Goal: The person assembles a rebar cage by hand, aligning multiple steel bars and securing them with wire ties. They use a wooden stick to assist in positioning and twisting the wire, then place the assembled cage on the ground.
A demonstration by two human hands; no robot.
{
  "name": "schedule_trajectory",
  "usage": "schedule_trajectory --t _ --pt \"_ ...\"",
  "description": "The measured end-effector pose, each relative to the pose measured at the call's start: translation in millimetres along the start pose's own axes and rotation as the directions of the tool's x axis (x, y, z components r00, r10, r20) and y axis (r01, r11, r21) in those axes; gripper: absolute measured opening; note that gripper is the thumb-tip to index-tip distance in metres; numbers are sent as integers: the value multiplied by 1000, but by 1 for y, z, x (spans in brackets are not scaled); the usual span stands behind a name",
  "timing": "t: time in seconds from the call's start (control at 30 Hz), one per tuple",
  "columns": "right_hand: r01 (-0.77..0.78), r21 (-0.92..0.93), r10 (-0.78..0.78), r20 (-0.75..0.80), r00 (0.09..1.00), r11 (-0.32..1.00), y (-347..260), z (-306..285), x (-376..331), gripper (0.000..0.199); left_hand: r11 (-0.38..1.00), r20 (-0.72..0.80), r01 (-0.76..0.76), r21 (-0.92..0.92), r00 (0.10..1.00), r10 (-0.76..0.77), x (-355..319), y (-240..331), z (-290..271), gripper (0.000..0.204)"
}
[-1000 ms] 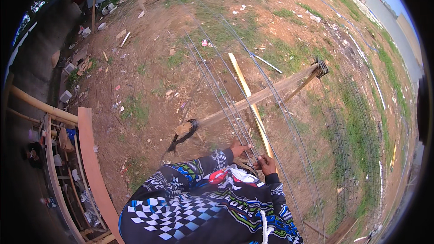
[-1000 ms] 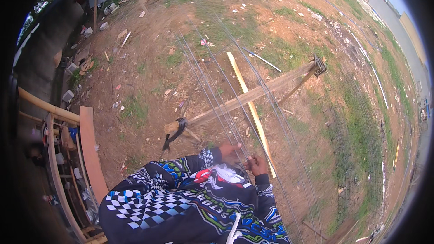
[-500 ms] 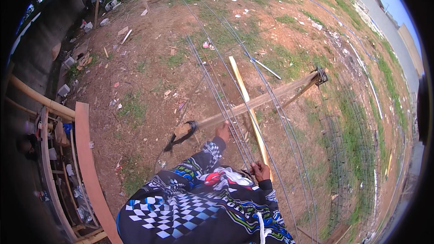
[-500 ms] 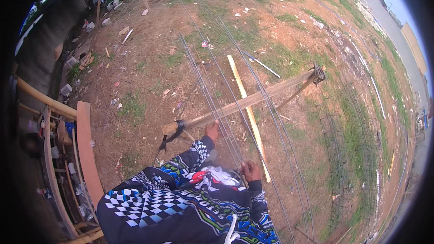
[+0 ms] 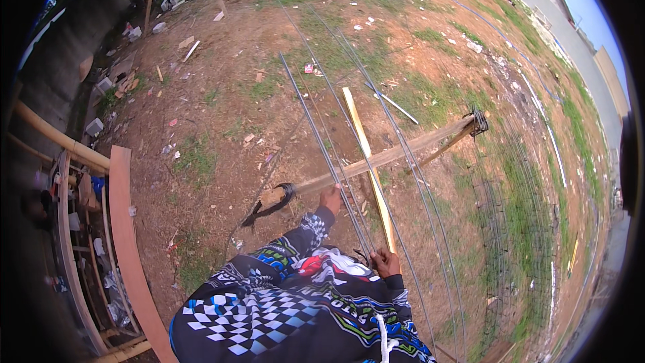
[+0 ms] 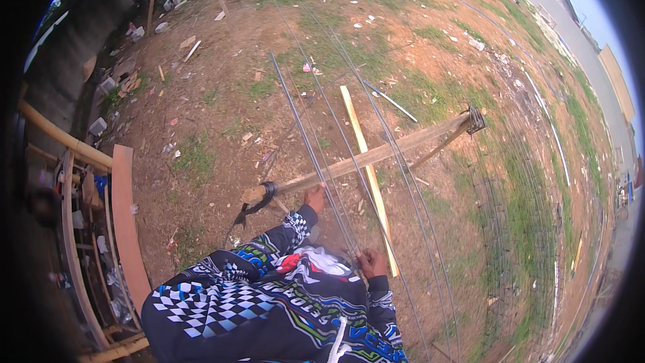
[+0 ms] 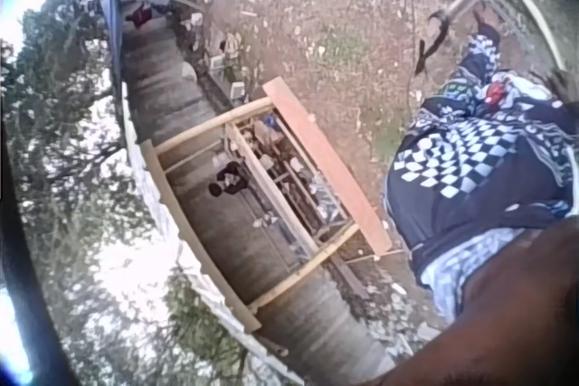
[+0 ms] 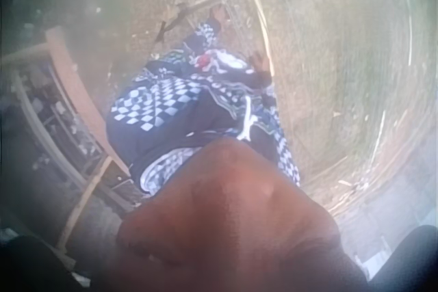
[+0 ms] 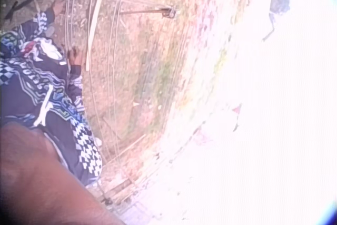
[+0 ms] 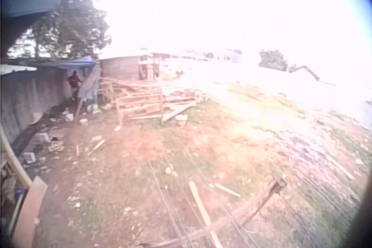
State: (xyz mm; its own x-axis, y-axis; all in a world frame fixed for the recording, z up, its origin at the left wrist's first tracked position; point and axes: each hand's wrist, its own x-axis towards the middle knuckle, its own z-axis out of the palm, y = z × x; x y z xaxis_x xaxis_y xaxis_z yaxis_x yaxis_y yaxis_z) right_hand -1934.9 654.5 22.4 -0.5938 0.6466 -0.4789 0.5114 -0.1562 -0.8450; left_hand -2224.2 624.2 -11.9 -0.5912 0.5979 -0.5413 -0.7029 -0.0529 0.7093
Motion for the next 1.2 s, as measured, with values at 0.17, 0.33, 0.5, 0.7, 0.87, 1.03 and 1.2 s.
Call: schedule_trajectory --t 0.17,0.33,0.5,0.7,0.87,1.03,1.2 --pt "51 -105 -49 21 999 993 -18 1 -6 27 1000 -28 -10 -29 1000 9 0 2 -7 33" --pt "80 -158 -82 -6 997 984 -16 -3 -10 30 985 -63 -28 171 997 39 -26 31 14 36" --pt "107 -157 -105 23 994 982 -19 -5 -12 29 958 -32 -43 284 998 54 -25 43 7 33" --pt "91 -54 -90 18 996 994 -13 -4 -6 29 989 -32 30 145 999 -25 -17 51 5 40" --pt "80 -165 -83 -14 996 983 -15 4 3 30 960 -40 -73 269 995 86 -17 53 14 28" --pt "202 -328 -200 39 979 923 -54 28 33 34 997 93 46 62 994 -52 14 30 -12 26" --pt "187 -253 -186 28 982 949 -58 43 47 31 992 82 109 63 990 -114 11 34 -9 26"
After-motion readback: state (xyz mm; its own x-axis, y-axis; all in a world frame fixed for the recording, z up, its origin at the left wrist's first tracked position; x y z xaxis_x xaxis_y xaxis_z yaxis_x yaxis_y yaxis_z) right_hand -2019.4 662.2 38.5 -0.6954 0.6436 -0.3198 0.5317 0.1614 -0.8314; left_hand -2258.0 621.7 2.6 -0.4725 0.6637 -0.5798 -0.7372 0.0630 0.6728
